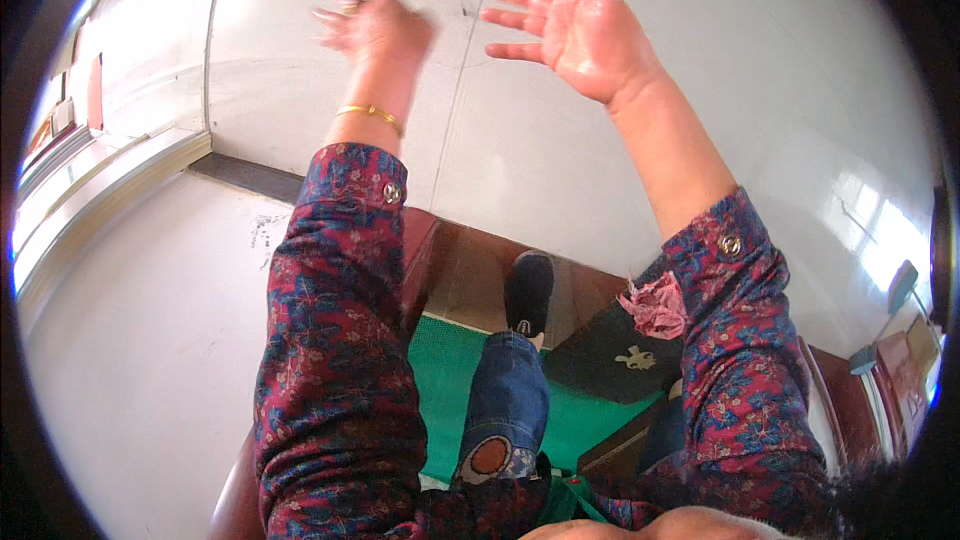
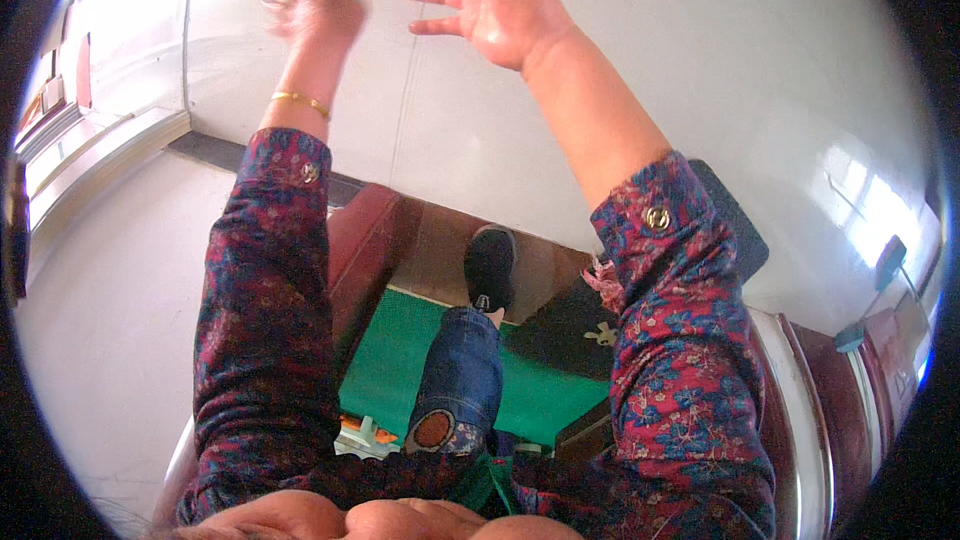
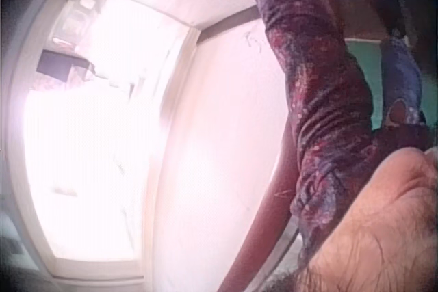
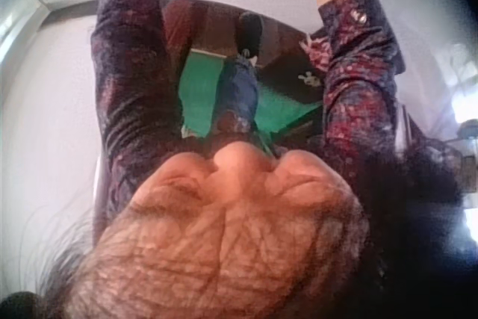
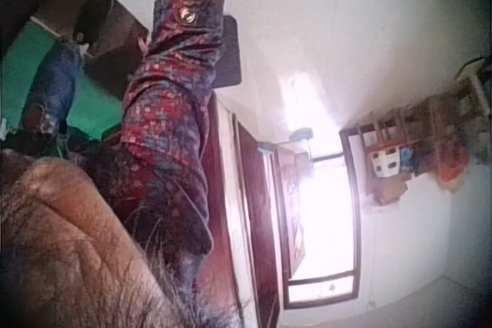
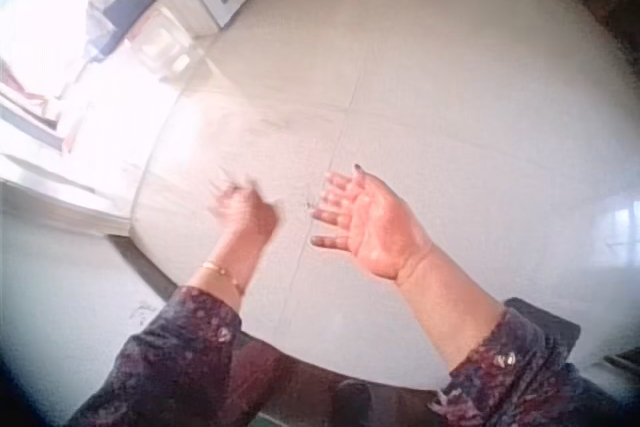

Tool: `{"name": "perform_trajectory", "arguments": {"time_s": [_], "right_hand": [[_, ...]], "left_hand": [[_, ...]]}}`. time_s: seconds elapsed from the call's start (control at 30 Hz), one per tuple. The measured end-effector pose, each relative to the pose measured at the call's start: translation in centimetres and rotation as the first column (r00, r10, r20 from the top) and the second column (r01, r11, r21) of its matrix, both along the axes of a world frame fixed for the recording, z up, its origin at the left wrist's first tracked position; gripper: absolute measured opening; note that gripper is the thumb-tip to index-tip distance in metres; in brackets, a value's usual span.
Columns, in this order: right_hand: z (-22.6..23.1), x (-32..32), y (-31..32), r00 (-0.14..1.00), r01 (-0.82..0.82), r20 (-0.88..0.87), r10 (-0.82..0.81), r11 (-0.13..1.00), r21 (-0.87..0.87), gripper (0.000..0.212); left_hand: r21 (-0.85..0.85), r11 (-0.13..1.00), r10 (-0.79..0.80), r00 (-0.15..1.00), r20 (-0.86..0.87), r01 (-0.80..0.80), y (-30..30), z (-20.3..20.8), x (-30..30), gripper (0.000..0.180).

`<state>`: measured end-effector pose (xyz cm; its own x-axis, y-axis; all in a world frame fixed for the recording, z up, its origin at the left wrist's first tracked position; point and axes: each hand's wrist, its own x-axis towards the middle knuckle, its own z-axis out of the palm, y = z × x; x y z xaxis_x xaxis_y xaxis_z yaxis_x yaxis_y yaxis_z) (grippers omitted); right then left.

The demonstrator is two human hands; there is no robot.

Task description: The person wipes a tiled floor with a red cloth, then moves to a bathroom sink to rinse and wring the cloth in a blue basin under running water. After wringing, the person returns to the floor and continues wiping, then lifts a dark mat and wipes underneath it before placing the mat back.

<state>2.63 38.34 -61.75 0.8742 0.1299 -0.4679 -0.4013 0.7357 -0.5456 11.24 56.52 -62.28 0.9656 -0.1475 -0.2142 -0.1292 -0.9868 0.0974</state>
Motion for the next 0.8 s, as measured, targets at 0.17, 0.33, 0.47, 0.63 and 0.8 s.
{"name": "perform_trajectory", "arguments": {"time_s": [0.17,0.33,0.47,0.63,0.8], "right_hand": [[-5.3,-6.1,-7.4,0.968,-0.217,-0.122,0.218,0.49,-0.845,0.046],[-11.6,-19.6,-16.5,0.925,-0.201,-0.29,0.247,-0.33,-0.922,0.043],[-13.3,-30.2,-22.7,0.781,-0.604,-0.622,-0.046,-0.308,-0.735,0.049],[-14.0,-36.9,-23.8,0.771,-0.587,-0.636,-0.035,-0.428,-0.687,0.05],[-14.0,-37.5,-25.9,0.737,-0.582,-0.672,0.072,-0.438,-0.685,0.043]], "left_hand": [[-0.328,0.888,0.228,0.927,-0.298,-0.324,2.9,-1.5,-1.5,0.05],[-0.122,0.909,-0.373,0.908,0.192,0.399,0.0,-5.6,-11.2,0.038],[-0.607,0.775,-0.408,0.873,-0.267,0.176,-4.7,-8.8,-24.1,0.034],[-0.548,0.818,-0.325,0.646,-0.691,-0.174,-8.6,-11.2,-38.6,0.046],[-0.514,0.798,-0.221,0.642,-0.734,-0.314,-10.3,-12.9,-46.3,0.055]]}}
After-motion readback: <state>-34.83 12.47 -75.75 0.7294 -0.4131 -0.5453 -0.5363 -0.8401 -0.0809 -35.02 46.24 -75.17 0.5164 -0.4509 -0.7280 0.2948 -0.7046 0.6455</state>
